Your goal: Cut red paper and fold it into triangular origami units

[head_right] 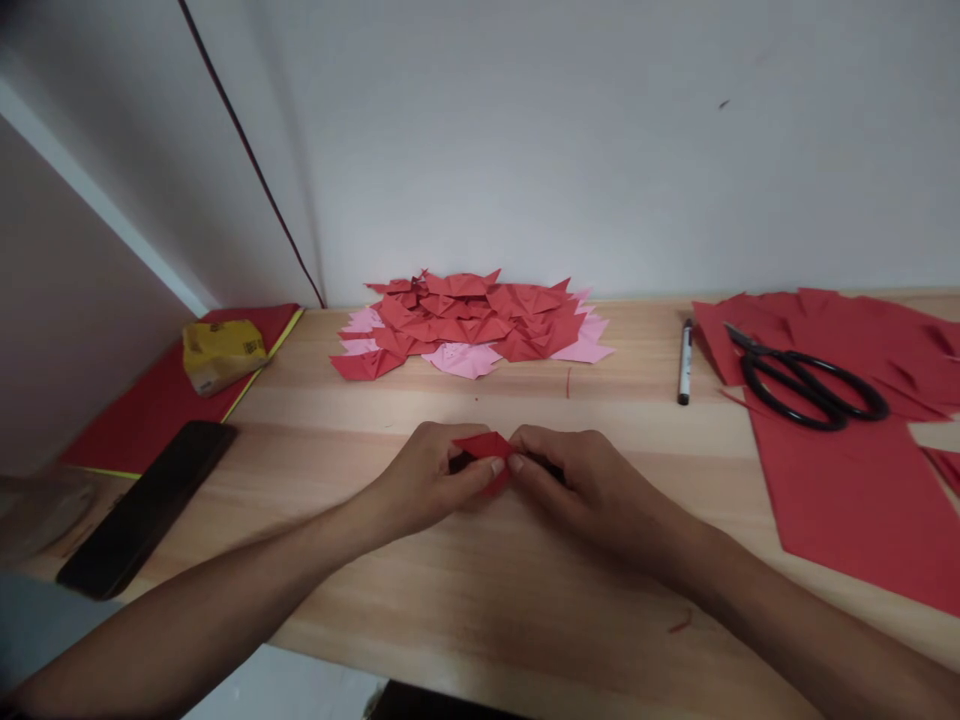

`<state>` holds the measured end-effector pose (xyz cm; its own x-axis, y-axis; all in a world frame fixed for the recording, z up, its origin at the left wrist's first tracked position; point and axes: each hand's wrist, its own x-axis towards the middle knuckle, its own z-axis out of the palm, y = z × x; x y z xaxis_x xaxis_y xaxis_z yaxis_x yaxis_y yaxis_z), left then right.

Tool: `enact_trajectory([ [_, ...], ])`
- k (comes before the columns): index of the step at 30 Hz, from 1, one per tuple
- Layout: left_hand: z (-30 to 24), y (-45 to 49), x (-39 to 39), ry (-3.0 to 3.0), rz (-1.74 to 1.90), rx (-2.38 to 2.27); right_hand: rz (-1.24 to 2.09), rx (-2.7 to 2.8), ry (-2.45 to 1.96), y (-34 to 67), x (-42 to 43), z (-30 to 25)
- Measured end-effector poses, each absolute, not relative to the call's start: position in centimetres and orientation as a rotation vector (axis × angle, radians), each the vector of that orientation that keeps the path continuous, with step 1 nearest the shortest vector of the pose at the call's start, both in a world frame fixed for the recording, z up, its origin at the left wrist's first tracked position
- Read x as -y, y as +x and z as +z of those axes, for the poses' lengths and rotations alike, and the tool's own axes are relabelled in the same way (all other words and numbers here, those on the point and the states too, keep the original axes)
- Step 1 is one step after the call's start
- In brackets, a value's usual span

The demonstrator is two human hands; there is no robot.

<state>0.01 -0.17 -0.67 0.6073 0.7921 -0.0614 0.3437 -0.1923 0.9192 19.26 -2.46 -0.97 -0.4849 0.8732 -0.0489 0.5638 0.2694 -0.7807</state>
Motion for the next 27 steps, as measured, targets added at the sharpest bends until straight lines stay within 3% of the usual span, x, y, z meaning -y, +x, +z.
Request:
enact_trajectory([
  [27,-0.3,-0.11,0.27,1.772,0.566,-0.906,0.981,2.198,-1.322,19.37,2.73,-1.03],
])
